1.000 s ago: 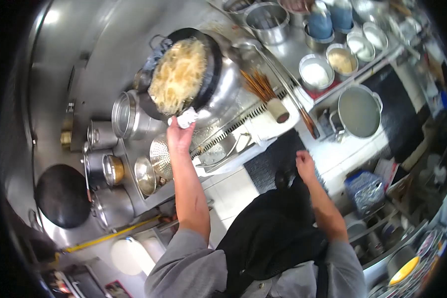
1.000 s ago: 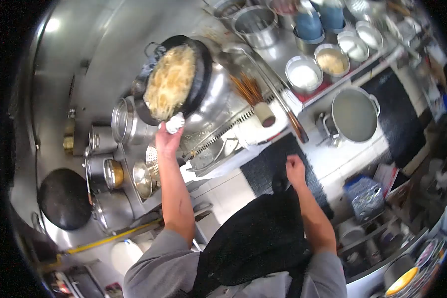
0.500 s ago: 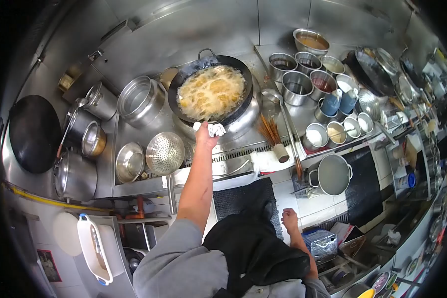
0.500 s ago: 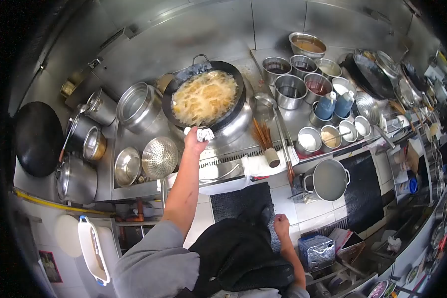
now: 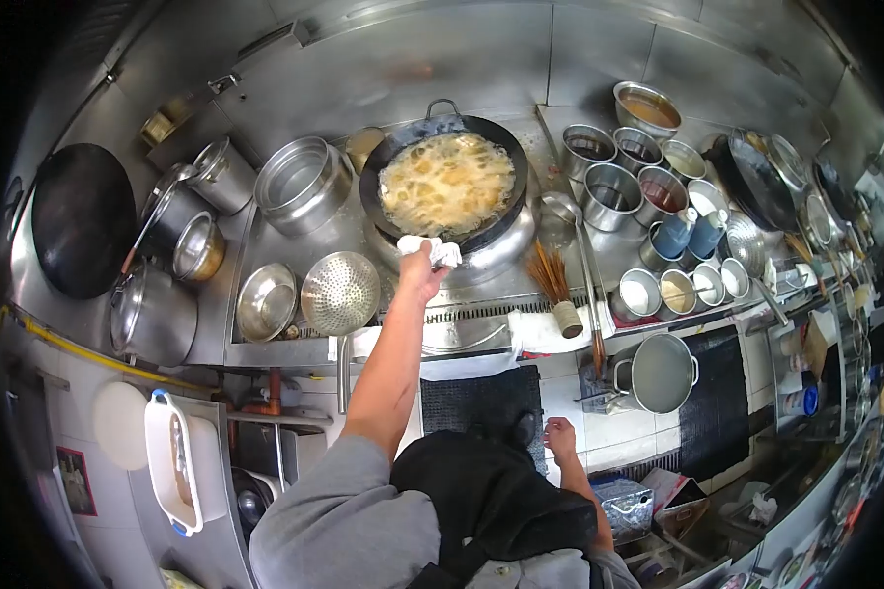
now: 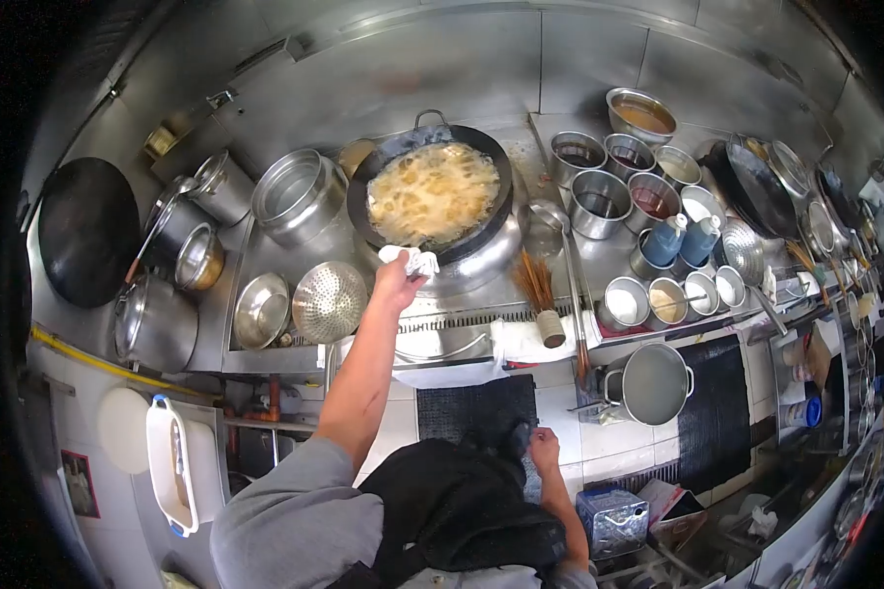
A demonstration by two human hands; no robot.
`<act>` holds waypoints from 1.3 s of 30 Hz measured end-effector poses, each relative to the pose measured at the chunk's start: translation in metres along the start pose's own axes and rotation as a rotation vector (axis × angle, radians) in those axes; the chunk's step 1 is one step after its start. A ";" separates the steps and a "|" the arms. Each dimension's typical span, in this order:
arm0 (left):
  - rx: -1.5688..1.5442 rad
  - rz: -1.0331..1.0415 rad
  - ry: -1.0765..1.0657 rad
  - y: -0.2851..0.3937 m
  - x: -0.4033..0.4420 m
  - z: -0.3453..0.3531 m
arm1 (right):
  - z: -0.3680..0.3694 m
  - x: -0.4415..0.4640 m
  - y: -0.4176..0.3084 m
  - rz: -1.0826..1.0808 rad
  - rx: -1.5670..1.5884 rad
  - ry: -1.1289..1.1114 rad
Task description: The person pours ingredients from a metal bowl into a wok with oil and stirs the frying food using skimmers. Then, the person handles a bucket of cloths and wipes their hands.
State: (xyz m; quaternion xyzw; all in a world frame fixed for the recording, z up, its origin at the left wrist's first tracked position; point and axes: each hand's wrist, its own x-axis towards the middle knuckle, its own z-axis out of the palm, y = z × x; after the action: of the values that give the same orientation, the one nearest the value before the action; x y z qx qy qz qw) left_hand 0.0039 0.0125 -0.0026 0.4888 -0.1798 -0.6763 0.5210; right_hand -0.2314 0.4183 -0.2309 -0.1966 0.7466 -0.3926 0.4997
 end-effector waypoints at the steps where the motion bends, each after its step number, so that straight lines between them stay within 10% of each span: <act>1: -0.013 -0.006 -0.024 -0.004 0.004 0.001 | 0.002 0.004 0.000 -0.002 0.012 -0.016; 8: -0.297 -0.269 -0.169 -0.013 0.053 0.000 | 0.007 0.002 -0.019 0.018 -0.082 -0.090; 14: -0.202 -0.088 0.122 -0.001 0.018 0.031 | -0.008 0.046 0.038 -0.089 -0.130 -0.044; 17: -0.150 -0.141 -0.157 -0.004 0.055 -0.007 | -0.006 0.054 -0.027 0.000 0.172 -0.035; 39: -0.028 0.006 -0.053 0.036 0.037 0.003 | 0.088 0.178 -0.048 0.149 0.947 0.205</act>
State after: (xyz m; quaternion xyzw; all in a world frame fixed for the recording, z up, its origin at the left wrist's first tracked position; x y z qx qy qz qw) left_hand 0.0209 -0.0347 0.0086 0.4628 -0.1853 -0.6897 0.5251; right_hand -0.2325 0.2323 -0.3153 0.1459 0.5432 -0.6697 0.4849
